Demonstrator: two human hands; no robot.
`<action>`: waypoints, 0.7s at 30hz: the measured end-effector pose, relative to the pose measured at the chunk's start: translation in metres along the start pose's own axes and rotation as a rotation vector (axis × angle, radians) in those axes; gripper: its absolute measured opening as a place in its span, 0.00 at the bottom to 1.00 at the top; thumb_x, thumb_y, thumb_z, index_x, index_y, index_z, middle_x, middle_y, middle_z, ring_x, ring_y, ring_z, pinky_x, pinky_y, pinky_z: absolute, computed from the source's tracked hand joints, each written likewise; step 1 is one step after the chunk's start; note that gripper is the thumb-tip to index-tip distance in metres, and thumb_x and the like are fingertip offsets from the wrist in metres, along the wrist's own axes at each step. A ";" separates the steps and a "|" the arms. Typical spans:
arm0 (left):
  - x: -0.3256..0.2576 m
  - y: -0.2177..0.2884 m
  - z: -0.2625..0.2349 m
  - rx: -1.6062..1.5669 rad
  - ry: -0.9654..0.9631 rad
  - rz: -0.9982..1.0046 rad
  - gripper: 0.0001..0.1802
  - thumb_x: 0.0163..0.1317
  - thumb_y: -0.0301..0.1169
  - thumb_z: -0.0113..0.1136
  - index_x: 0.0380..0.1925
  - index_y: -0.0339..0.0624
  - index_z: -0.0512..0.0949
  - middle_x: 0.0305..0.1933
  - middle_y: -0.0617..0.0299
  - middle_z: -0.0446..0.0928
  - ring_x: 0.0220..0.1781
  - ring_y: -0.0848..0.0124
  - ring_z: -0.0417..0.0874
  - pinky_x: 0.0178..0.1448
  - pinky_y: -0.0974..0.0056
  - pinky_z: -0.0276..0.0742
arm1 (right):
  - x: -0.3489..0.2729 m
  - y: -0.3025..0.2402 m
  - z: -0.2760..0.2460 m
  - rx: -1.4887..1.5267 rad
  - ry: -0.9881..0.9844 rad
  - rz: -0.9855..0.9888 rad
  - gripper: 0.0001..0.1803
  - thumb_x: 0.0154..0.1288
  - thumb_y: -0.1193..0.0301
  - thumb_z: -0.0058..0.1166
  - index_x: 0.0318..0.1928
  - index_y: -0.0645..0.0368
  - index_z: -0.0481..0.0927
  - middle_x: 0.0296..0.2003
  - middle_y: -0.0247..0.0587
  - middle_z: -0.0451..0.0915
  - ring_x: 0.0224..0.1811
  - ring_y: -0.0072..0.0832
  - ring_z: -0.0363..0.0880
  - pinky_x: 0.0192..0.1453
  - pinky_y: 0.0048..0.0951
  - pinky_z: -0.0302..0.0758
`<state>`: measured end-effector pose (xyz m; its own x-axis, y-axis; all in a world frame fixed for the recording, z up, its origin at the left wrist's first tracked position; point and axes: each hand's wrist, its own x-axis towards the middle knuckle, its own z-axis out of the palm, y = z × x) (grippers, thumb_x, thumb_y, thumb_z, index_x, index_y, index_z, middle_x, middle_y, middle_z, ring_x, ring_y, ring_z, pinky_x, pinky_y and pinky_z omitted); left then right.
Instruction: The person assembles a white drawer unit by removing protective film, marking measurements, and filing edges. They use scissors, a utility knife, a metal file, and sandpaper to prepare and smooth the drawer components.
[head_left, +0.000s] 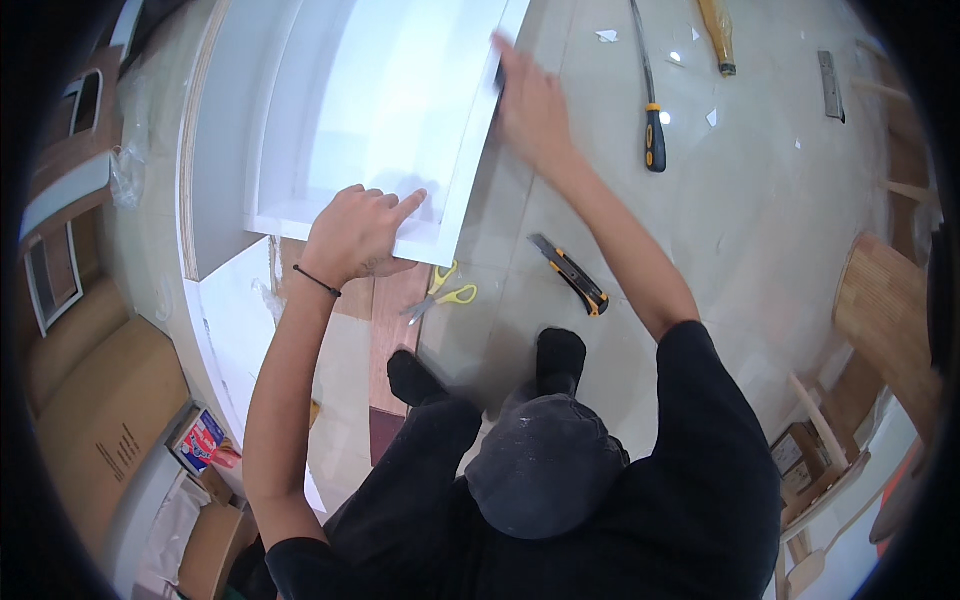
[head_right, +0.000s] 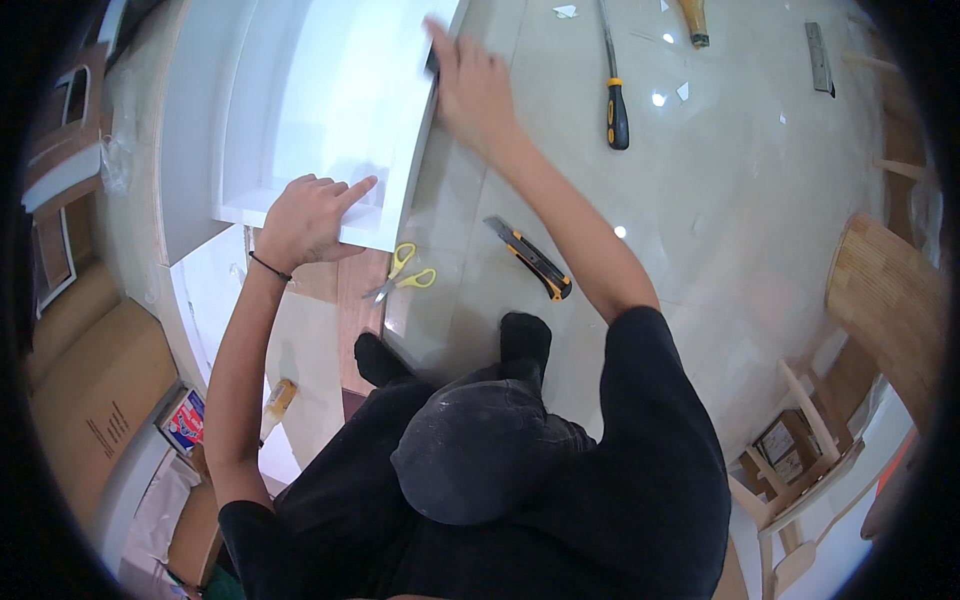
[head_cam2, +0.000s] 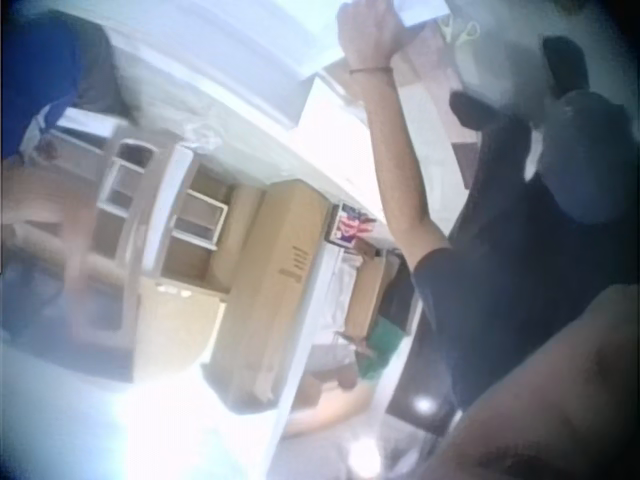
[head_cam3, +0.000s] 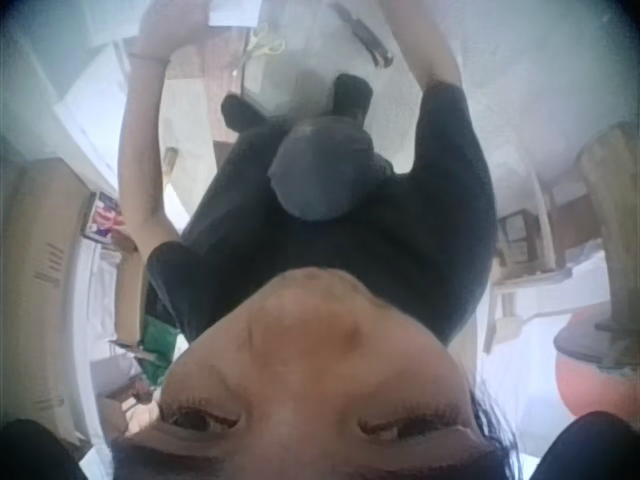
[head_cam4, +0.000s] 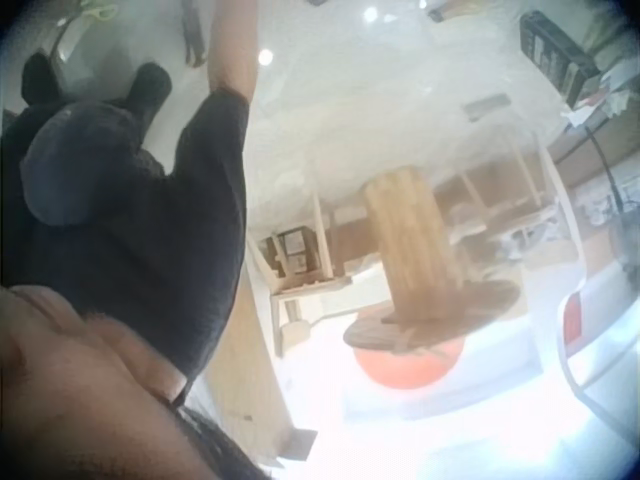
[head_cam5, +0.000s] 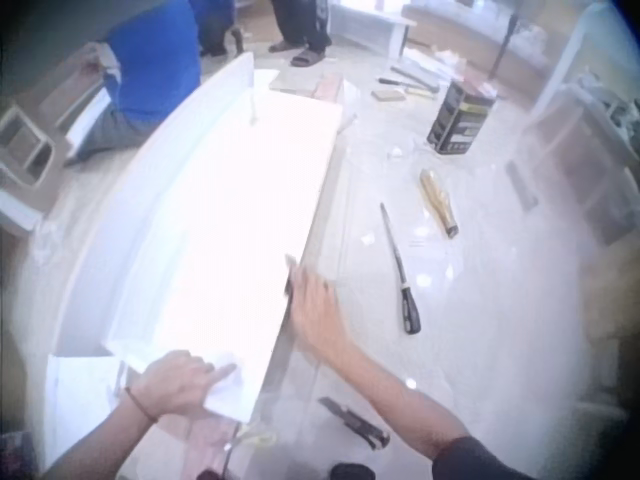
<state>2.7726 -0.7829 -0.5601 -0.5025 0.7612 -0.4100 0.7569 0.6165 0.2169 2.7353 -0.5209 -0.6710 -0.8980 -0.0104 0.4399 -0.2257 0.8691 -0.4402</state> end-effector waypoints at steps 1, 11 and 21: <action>0.000 -0.001 0.000 0.006 -0.001 0.008 0.44 0.45 0.53 0.76 0.61 0.46 0.76 0.32 0.59 0.83 0.37 0.60 0.84 0.46 0.57 0.78 | -0.004 -0.003 -0.002 -0.004 -0.046 -0.050 0.41 0.62 0.77 0.51 0.76 0.49 0.54 0.42 0.50 0.76 0.40 0.47 0.79 0.42 0.46 0.70; -0.001 0.001 -0.001 0.018 0.001 -0.018 0.41 0.43 0.52 0.77 0.58 0.45 0.79 0.32 0.58 0.83 0.38 0.60 0.85 0.47 0.57 0.78 | -0.038 -0.050 -0.023 0.008 -0.042 -0.089 0.40 0.63 0.75 0.51 0.76 0.45 0.57 0.42 0.46 0.74 0.43 0.43 0.76 0.47 0.47 0.66; -0.001 0.001 0.001 0.019 -0.005 -0.001 0.41 0.44 0.53 0.75 0.57 0.45 0.79 0.34 0.58 0.84 0.39 0.59 0.85 0.48 0.57 0.78 | -0.050 -0.031 0.010 0.072 0.022 -0.075 0.40 0.64 0.74 0.51 0.76 0.48 0.56 0.46 0.51 0.75 0.49 0.48 0.76 0.56 0.53 0.64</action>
<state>2.7745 -0.7834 -0.5598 -0.5011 0.7593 -0.4150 0.7642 0.6134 0.1995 2.7832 -0.5520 -0.6868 -0.8693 -0.0628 0.4903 -0.3192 0.8286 -0.4600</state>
